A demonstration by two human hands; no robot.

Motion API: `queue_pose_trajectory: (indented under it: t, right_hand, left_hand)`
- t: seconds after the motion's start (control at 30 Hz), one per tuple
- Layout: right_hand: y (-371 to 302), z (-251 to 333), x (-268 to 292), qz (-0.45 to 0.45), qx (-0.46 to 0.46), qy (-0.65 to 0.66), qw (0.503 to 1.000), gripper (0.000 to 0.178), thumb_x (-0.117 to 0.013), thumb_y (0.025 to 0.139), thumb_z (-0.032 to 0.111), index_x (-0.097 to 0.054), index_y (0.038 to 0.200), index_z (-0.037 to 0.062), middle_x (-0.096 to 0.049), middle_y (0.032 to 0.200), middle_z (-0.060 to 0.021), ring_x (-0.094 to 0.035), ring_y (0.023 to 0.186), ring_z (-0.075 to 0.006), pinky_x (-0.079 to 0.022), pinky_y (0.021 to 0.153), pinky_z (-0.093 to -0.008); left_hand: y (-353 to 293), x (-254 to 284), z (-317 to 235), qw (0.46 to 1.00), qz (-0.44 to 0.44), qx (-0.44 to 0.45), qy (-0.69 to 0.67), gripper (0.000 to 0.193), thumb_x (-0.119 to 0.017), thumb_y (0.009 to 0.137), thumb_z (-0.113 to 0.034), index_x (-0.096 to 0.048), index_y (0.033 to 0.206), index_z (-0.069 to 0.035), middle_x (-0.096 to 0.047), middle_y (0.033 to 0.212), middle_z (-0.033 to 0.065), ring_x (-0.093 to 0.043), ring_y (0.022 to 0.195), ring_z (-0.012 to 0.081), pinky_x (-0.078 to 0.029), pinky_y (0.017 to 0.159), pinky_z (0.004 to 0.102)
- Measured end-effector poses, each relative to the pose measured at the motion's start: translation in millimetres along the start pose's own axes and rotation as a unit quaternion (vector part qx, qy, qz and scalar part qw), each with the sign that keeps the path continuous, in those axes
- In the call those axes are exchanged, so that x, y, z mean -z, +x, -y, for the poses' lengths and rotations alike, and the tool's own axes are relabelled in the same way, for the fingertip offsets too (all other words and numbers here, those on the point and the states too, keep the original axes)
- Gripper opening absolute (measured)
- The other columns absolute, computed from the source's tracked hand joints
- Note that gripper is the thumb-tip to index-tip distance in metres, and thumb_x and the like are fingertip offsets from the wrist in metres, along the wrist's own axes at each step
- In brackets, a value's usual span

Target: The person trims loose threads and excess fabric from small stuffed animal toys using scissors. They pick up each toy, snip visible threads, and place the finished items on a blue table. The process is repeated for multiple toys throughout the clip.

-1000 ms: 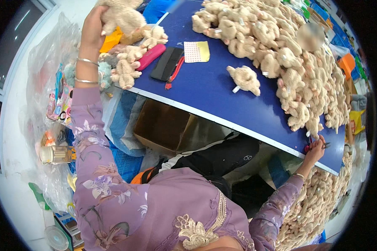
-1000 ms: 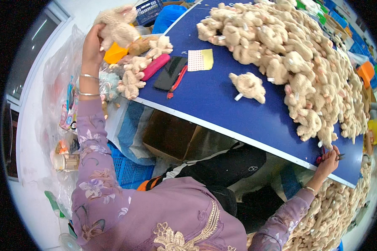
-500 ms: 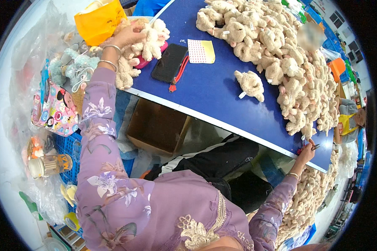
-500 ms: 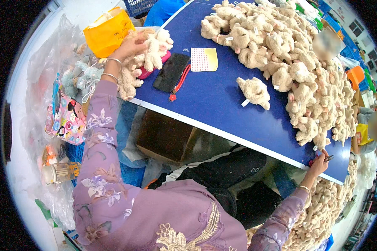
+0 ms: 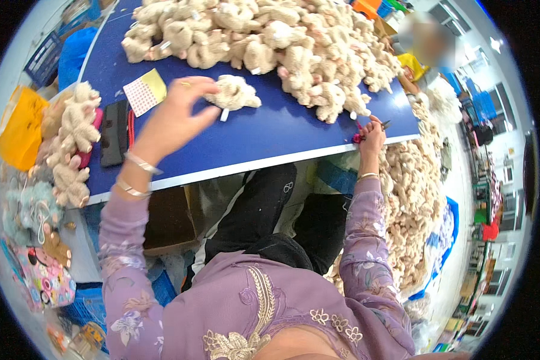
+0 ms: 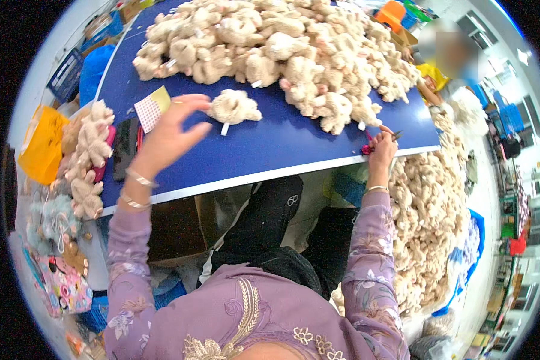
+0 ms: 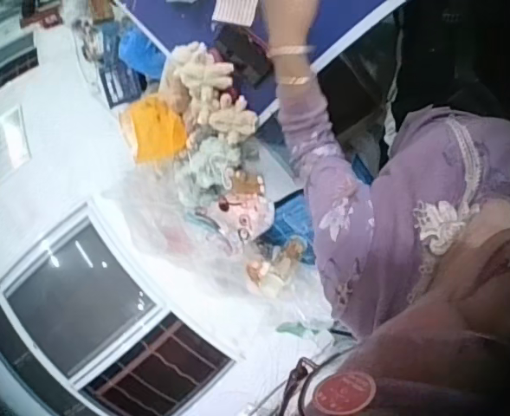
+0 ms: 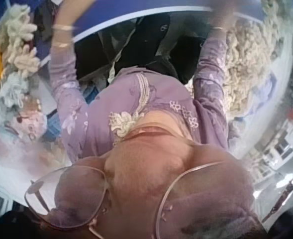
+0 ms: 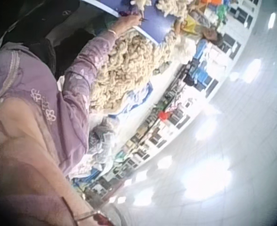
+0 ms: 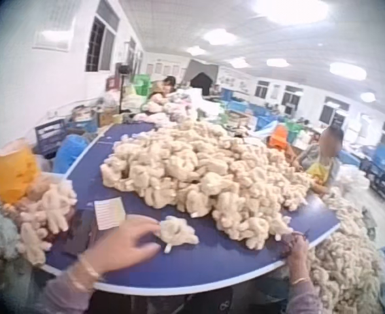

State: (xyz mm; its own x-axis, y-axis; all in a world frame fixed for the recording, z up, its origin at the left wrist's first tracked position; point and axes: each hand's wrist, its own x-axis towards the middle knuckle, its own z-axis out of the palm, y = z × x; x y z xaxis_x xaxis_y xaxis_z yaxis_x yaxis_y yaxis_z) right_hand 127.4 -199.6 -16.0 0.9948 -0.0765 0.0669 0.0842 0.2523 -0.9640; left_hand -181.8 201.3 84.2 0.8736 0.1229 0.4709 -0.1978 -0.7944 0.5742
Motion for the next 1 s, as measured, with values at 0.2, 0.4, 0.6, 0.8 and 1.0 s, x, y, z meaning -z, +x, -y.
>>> queue_pose_trajectory:
  t: [0.2, 0.4, 0.6, 0.8, 1.0]
  right_hand:
    - [-71.4, 19.9, 10.5, 0.017, -0.054, 0.029, 0.998, 0.016, -0.045, 0.089, 0.007, -0.054, 0.101, 0.0001, -0.031, 0.059, 0.0041, -0.031, 0.047, -0.0079, -0.029, 0.043, -0.0255]
    - [-141.0, 43.3, -6.1, 0.136, -0.109, -0.001, 0.985, 0.013, -0.048, 0.089, 0.007, -0.057, 0.097, 0.0027, -0.034, 0.060, 0.0045, -0.029, 0.046, -0.0056, -0.024, 0.041, -0.0218]
    - [-143.8, 89.5, -52.6, 0.195, -0.042, -0.078, 0.977, 0.024, -0.057, 0.091, 0.021, -0.058, 0.105, 0.0028, -0.052, 0.071, 0.0035, -0.043, 0.055, -0.0026, -0.035, 0.049, -0.0178]
    - [-126.1, 76.4, -45.5, 0.195, 0.059, -0.155, 0.967, 0.026, -0.067, 0.084, 0.012, -0.056, 0.103, -0.0019, -0.057, 0.081, 0.0008, -0.050, 0.071, -0.0047, -0.042, 0.062, -0.0205]
    - [-115.7, 58.7, -45.4, 0.151, 0.080, -0.111, 0.979, 0.022, -0.068, 0.083, 0.013, -0.057, 0.096, -0.0010, -0.056, 0.078, 0.0023, -0.048, 0.068, -0.0044, -0.041, 0.059, -0.0213]
  left_hand:
    - [38.0, -93.8, 26.8, 0.992, 0.029, 0.031, 0.117, 0.050, -0.067, 0.073, -0.011, -0.053, 0.121, -0.009, -0.056, 0.120, 0.0129, -0.051, 0.112, 0.0329, -0.042, 0.096, 0.0389]
    - [59.8, -131.6, -16.5, 0.808, 0.029, 0.130, -0.574, 0.025, -0.051, 0.095, -0.013, -0.054, 0.118, -0.003, -0.062, 0.104, 0.0023, -0.060, 0.089, 0.0076, -0.051, 0.075, 0.0236]
    - [83.7, -167.5, -60.5, 0.724, 0.099, 0.160, -0.664, 0.033, -0.047, 0.096, -0.020, -0.052, 0.122, 0.000, -0.063, 0.106, 0.0072, -0.063, 0.088, 0.0124, -0.053, 0.073, 0.0256]
    - [111.4, -201.4, -82.0, 0.683, 0.177, 0.203, -0.679, 0.045, -0.043, 0.097, -0.035, -0.046, 0.130, -0.003, -0.062, 0.110, 0.0073, -0.063, 0.094, 0.0141, -0.054, 0.073, 0.0272]
    - [118.9, -224.0, -55.5, 0.802, 0.216, 0.143, -0.538, 0.046, -0.056, 0.092, -0.020, -0.042, 0.132, -0.003, -0.058, 0.115, 0.0049, -0.059, 0.096, 0.0105, -0.051, 0.072, 0.0225]
